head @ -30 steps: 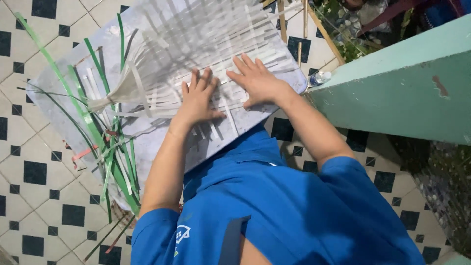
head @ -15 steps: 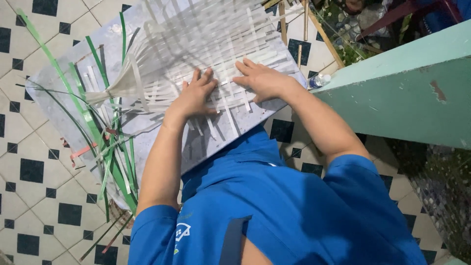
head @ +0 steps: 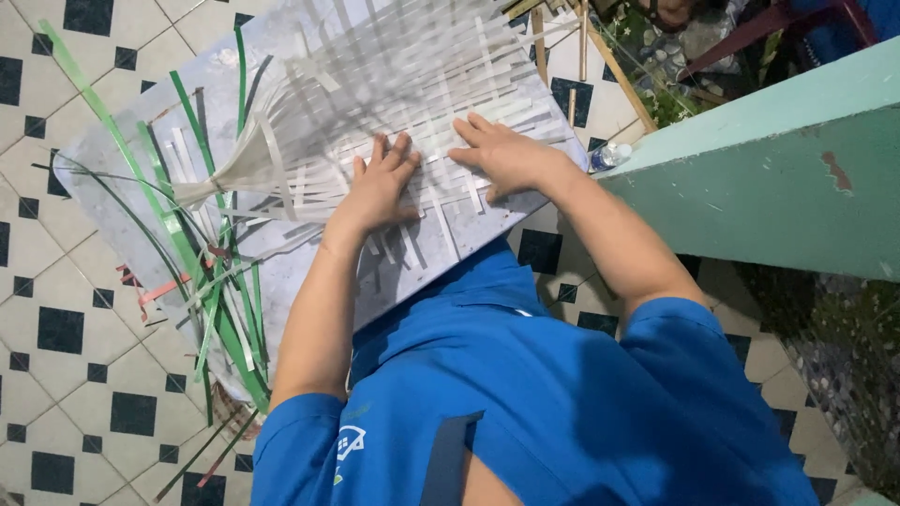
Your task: The person is weaving white and green plastic strips together on the floor to create a basket-like structure.
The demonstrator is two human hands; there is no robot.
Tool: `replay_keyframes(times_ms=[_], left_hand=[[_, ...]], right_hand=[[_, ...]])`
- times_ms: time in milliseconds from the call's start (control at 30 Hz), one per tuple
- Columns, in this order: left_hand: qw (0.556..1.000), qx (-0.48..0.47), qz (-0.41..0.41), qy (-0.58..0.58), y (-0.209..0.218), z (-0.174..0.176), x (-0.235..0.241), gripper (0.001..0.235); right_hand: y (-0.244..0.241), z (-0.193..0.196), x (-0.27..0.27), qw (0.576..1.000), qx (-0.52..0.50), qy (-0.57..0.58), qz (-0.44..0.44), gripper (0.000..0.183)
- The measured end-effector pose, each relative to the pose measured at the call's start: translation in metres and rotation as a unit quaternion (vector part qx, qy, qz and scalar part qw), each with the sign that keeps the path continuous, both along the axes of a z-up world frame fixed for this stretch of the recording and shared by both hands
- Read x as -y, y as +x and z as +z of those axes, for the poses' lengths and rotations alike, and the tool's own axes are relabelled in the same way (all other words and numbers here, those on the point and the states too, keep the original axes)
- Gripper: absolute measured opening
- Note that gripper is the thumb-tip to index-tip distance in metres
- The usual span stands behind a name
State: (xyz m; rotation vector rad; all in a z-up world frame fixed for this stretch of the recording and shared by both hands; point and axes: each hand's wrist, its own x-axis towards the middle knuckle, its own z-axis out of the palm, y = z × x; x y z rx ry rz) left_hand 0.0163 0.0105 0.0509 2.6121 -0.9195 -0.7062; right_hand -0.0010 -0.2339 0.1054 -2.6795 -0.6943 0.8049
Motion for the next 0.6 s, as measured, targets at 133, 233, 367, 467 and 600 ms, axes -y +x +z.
replay_keyframes(times_ms=[133, 233, 367, 467, 600], left_hand=[[1.000, -0.004, -0.009, 0.002, -0.001, -0.004, 0.000, 0.096], [1.000, 0.002, -0.007, -0.001, 0.000, -0.009, -0.001, 0.097], [1.000, -0.006, -0.002, -0.019, 0.001, -0.008, -0.003, 0.099], [0.999, -0.018, 0.001, -0.036, 0.003, -0.010, -0.005, 0.101], [0.998, -0.034, 0.011, -0.055, 0.004, -0.023, -0.009, 0.102]], right_hand=[[-0.001, -0.008, 0.000, 1.000, 0.005, 0.001, -0.021, 0.092], [0.001, -0.007, 0.000, 1.000, 0.010, -0.005, 0.004, 0.084], [0.003, 0.004, -0.001, 1.000, -0.018, 0.002, -0.018, 0.084], [0.007, -0.007, 0.004, 1.000, -0.027, 0.009, -0.014, 0.077], [0.004, -0.012, 0.003, 1.000, -0.001, 0.011, -0.018, 0.068]])
